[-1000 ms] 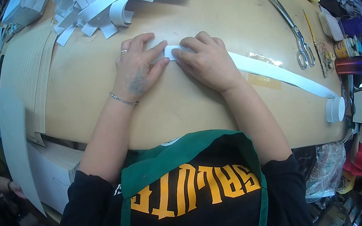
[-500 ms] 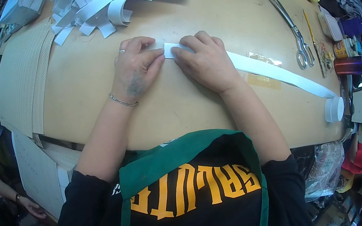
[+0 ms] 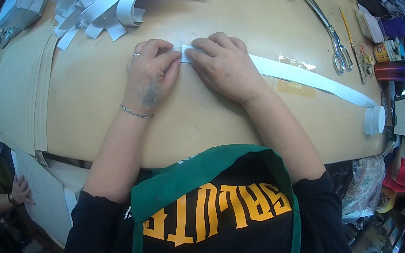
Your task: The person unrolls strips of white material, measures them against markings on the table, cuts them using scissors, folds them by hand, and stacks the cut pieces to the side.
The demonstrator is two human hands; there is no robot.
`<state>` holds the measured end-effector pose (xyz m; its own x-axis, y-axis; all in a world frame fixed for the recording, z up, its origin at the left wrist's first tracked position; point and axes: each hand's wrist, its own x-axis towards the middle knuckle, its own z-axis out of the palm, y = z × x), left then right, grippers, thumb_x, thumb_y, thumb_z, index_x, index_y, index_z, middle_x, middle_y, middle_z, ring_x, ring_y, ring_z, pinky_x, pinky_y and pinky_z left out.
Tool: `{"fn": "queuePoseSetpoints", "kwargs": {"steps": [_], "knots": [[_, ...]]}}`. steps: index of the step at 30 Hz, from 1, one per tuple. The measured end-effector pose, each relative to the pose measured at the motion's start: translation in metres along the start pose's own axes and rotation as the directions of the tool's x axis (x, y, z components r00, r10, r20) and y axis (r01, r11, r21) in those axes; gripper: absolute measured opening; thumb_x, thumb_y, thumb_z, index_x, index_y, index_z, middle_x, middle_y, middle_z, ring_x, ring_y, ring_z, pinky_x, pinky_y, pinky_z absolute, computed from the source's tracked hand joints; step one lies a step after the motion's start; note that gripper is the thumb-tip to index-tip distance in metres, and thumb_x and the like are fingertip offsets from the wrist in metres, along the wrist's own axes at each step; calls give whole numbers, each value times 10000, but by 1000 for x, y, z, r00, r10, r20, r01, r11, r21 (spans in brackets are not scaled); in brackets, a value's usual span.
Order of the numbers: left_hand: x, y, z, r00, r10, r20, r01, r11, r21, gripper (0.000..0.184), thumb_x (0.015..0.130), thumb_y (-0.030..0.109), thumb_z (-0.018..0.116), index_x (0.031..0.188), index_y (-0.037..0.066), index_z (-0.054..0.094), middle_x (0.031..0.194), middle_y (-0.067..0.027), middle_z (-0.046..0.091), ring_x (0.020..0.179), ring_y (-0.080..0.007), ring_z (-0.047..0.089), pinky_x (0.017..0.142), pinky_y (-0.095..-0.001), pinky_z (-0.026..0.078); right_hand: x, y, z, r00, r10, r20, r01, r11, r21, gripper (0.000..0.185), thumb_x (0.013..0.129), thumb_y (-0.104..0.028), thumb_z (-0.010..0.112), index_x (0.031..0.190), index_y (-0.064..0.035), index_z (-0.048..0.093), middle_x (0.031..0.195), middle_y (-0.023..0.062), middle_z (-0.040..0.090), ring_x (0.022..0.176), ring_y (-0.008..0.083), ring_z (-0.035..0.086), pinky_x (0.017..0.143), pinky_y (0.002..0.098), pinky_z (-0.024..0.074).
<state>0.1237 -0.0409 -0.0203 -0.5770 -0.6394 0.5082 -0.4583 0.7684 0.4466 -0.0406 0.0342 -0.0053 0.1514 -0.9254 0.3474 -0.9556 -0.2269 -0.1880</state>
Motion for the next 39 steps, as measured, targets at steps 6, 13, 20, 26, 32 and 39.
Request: {"fn": "queuePoseSetpoints", "kwargs": {"steps": [6,13,20,26,32,39], "knots": [[1,-2,0,1000,-28,-8,28,998,-48,78,715,98,678,793,96,674,847,-27,576,834,-221,552,697,-349,462,-2,-3,-2,999,22,44,-22,1000,-4,282,772,-154,592,1050,-137,638,1081,7,576,1022,222,509,855,416,415],[0,-4,0,995,76,-58,-82,989,-122,108,687,22,667,780,45,619,851,-61,579,791,-250,562,645,-347,475,1,-7,-6,994,83,77,-87,995,42,264,774,-145,578,1029,-127,645,1071,11,576,1021,233,508,851,419,419],[-11,3,-6,959,280,51,-271,952,-141,167,635,-51,625,780,23,590,830,-82,581,757,-258,567,614,-342,477,6,-1,-6,989,98,113,-109,990,93,201,783,-159,551,953,-114,648,1060,-7,589,1018,237,510,833,410,426],[-15,9,-9,992,122,37,-123,992,20,169,638,-39,614,785,45,612,824,-58,586,764,-243,565,637,-331,471,-2,-2,2,999,49,22,-50,998,46,219,762,-146,553,965,-116,629,1061,-11,577,981,226,519,812,394,434],[-14,7,-9,992,123,34,-124,992,25,183,634,-39,618,788,60,619,815,-40,589,770,-233,565,630,-325,471,-5,0,9,998,8,-57,-7,1000,22,258,741,-136,573,994,-115,622,1049,-13,567,948,211,525,797,381,440],[-13,7,-8,989,140,38,-142,990,27,177,643,-40,620,793,53,617,834,-50,591,767,-233,574,617,-328,475,-4,-1,7,998,8,-58,-7,1000,24,247,743,-150,589,986,-119,625,1036,-17,572,946,204,524,789,376,439]]}}
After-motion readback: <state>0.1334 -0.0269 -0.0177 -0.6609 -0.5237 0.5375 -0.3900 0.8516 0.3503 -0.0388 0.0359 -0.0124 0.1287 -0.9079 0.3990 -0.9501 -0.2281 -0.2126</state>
